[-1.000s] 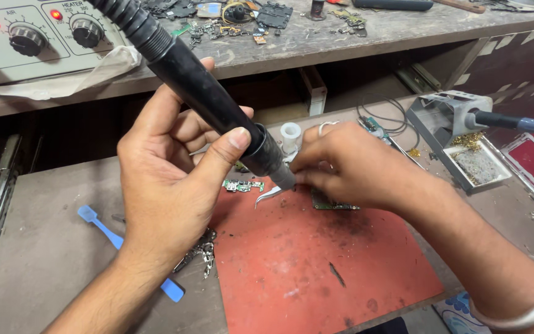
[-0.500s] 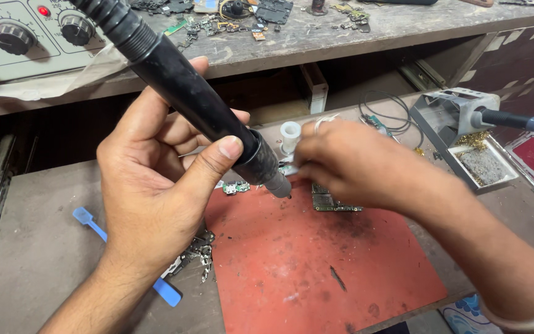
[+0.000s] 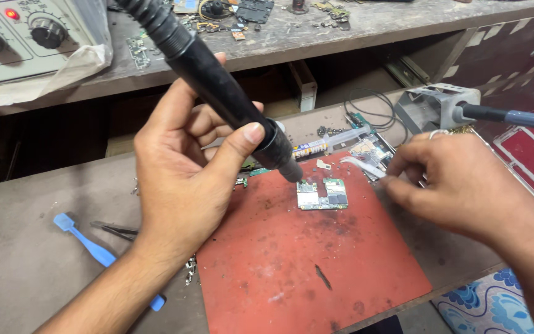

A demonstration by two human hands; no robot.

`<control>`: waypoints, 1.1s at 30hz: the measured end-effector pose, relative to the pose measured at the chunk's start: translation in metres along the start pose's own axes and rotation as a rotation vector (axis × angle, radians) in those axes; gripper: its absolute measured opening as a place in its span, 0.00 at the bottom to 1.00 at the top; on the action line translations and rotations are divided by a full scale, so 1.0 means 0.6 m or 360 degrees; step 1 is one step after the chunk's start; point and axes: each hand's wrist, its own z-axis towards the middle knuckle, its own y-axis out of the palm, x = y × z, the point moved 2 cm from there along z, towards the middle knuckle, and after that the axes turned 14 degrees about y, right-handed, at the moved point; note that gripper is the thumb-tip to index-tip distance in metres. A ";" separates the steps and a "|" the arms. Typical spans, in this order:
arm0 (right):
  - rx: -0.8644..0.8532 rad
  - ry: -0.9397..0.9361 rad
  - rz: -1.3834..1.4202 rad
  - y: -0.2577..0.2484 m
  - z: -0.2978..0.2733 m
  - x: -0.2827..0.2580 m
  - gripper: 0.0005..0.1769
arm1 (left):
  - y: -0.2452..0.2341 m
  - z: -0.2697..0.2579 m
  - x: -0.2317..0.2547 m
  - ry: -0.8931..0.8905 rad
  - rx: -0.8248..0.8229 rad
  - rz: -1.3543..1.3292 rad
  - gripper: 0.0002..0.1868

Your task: The person uses a hot air gun and soldering iron to reflow solder on a small circuit board. They then apply flux from a syringe to the same area while continuing to heat it.

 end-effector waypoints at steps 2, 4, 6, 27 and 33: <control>0.0003 0.0054 -0.0005 0.012 -0.005 0.004 0.13 | 0.008 0.001 -0.007 -0.0013 -0.0013 0.0030 0.35; 0.0082 -0.0058 0.0079 0.023 -0.008 0.000 0.14 | 0.015 0.000 -0.013 -0.0033 -0.0026 0.0049 0.35; 0.0012 0.0063 0.0076 0.029 -0.009 0.003 0.13 | 0.019 -0.002 -0.018 -0.0065 -0.0019 0.0021 0.35; 0.0320 -0.0976 -0.0177 0.028 0.082 -0.078 0.21 | 0.014 -0.002 -0.027 -0.0046 0.0008 0.0045 0.35; 0.0321 -0.0872 -0.0330 0.016 0.083 -0.061 0.18 | 0.009 -0.001 -0.019 -0.0022 -0.0006 0.0064 0.35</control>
